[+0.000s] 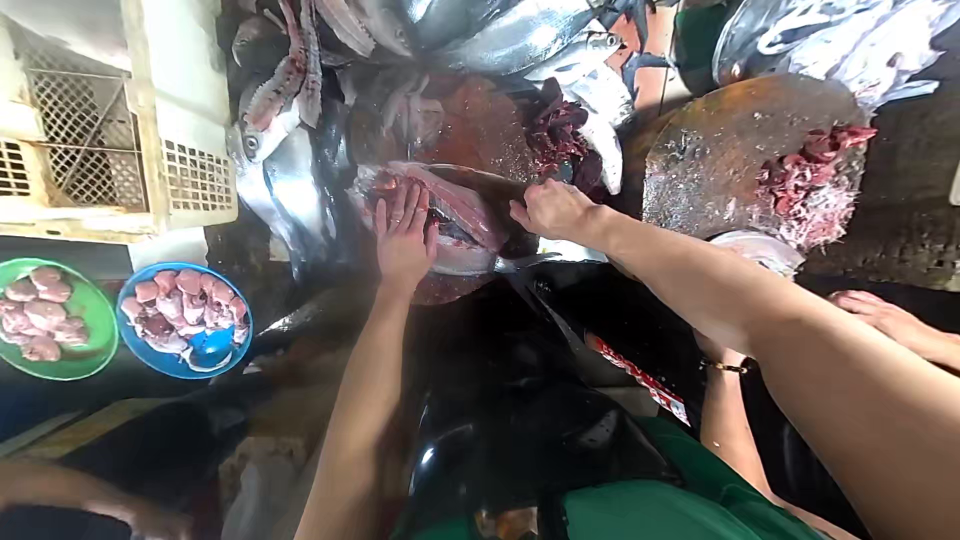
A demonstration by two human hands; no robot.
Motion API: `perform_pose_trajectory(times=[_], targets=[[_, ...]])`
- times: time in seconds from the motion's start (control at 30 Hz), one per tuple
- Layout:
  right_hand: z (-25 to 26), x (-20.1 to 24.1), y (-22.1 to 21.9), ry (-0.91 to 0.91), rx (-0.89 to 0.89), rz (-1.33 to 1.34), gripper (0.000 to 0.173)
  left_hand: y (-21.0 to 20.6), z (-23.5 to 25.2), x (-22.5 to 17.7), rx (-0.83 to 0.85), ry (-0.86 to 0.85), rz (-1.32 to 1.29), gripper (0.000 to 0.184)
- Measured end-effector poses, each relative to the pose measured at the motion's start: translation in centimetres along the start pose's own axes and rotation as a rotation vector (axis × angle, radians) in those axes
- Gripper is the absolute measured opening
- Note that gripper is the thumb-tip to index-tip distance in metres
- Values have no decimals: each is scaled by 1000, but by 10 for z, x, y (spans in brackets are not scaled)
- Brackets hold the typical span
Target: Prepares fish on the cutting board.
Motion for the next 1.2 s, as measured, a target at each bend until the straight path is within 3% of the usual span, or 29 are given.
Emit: perform_pose_trajectory(times=[0.5, 0.73, 0.9, 1.0, 1.03, 1.1, 1.2], targets=[[-105, -13, -103, -287, -43, 339, 57, 1, 2, 1, -27, -43, 41, 55], [-176, 23, -159, -437, 19, 508, 61, 4, 4, -1, -14, -63, 38, 55], [-210, 41, -162, -471, -107, 678, 74, 51, 45, -8, -89, 16, -184, 45], [-220, 40, -148, -413, -343, 732, 65, 57, 92, -16, 260, 21, -111, 81], [-221, 37, -144, -410, -409, 721, 57, 50, 106, -20, 397, -32, -69, 84], [-219, 24, -140, -475, -426, 701, 49, 39, 123, -35, 633, -186, 47, 75], [-219, 1, -139, -585, -316, 795, 49, 31, 123, -53, 887, -312, 96, 55]])
Point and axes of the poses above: each hand's wrist, its own z-axis towards the middle knuckle, its own y-axis out of the back of the hand, x = y × z, the point moved 7 cm from there along z, towards the middle knuckle, and after that the axes turned 9 degrees about y, right-handed, at the moved point
